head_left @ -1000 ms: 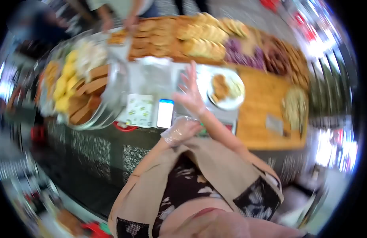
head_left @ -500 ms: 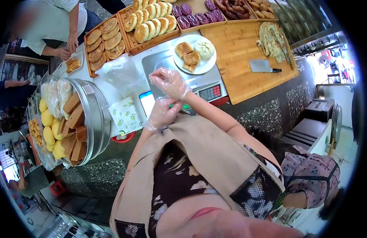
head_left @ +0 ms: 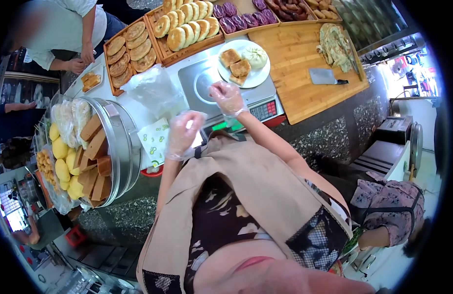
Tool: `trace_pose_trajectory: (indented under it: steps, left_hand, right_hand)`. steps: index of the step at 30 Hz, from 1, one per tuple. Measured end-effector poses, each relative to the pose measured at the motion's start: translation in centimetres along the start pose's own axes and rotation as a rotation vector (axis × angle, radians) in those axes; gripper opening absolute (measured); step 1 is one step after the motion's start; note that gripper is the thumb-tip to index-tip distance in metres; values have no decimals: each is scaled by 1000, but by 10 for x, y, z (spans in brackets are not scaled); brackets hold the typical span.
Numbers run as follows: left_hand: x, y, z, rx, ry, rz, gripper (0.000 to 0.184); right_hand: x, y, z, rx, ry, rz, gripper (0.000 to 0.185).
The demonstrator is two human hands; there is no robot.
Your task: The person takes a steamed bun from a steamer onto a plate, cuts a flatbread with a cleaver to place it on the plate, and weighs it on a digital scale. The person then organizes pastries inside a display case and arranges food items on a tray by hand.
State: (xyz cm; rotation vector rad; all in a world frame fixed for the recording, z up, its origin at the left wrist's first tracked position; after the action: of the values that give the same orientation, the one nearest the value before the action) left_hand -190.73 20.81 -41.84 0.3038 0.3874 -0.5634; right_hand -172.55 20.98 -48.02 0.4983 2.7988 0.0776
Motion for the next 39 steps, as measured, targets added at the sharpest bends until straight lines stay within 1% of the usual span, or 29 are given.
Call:
trace_pose_trajectory:
  steps: [2, 3, 4, 5, 6, 8, 9, 12, 14, 17, 19, 20, 22, 24, 26, 28, 30, 32, 33, 36, 37, 39]
  left_hand:
    - [-25, -10, -17, -173, 169, 152, 17]
    - [-33, -15, -22, -174, 165, 154, 17]
    - [-42, -22, -29, -197, 196, 205, 18]
    - [-49, -30, -36, -221, 226, 253, 19]
    - [-52, -37, -40, -223, 222, 249, 19]
    - [-58, -50, -50, -287, 215, 272, 20]
    - [-60, -54, -54, -314, 200, 280, 22]
    - [-62, -62, -59, -366, 157, 325, 22]
    - [-61, -62, -57, -374, 146, 340, 23]
    - [-60, -59, -51, -377, 135, 355, 23]
    - [-60, -58, -51, -374, 140, 365, 23]
    - [-60, -59, -53, -351, 128, 368, 24]
    - [-61, -63, -58, -328, 121, 382, 24]
    - [-62, -67, -61, -360, 153, 352, 25]
    - [-62, -70, -57, -372, 156, 386, 24]
    - [-62, -74, -66, -380, 167, 361, 24]
    - [-57, -82, -92, -405, 116, 362, 25]
    - [-55, -77, -90, -383, 245, 386, 22]
    - [-55, -73, -81, -394, 233, 384, 22]
    - [-52, -66, -65, -399, 154, 390, 23]
    - [-55, -66, -64, -396, 162, 438, 23]
    - [-52, -65, -63, -388, 231, 337, 24]
  right_hand:
    - [-20, -2, 9, -141, -195, 173, 20]
    - [-24, -2, 18, -142, -199, 170, 20]
    - [-33, 0, 27, -65, -216, 286, 23]
    - [-42, 1, 37, 15, -234, 402, 30]
    - [-47, 5, 41, 18, -239, 403, 30]
    - [-54, 17, 42, -43, -799, 424, 59]
    - [-52, 25, 53, 170, -718, 344, 81]
    - [-44, 28, 53, 145, -765, 388, 84]
    - [-38, 28, 50, 161, -782, 381, 85]
    - [-33, 28, 60, 102, -817, 379, 82]
    - [-33, 28, 72, -23, -746, 407, 75]
    - [-34, 27, 80, -28, -740, 400, 75]
    - [-39, 27, 83, -164, -607, 384, 67]
    - [-44, 22, 80, -196, -569, 380, 58]
    - [-53, 22, 75, -230, -547, 306, 58]
    - [-57, 23, 78, -224, -595, 285, 57]
    - [-61, 22, 78, -236, -648, 221, 54]
    - [-60, 22, 84, -225, -678, 207, 51]
    - [-62, 21, 86, -240, -667, 189, 48]
    - [-68, 19, 101, -266, -506, 161, 41]
    - [-70, 19, 101, -274, -474, 142, 39]
    - [-75, 18, 95, -263, -465, 108, 39]
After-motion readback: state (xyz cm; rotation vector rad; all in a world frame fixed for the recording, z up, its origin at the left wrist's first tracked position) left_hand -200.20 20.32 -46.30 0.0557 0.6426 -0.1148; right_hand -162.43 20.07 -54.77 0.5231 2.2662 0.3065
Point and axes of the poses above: each hand's wrist, its own y-axis towards the middle knuckle, its own x-axis out of the palm, z = x × y, the point moved 4 cm from there along y, towards the middle knuckle, and after that the axes turned 3 degrees about z, right-handed, at the moved point
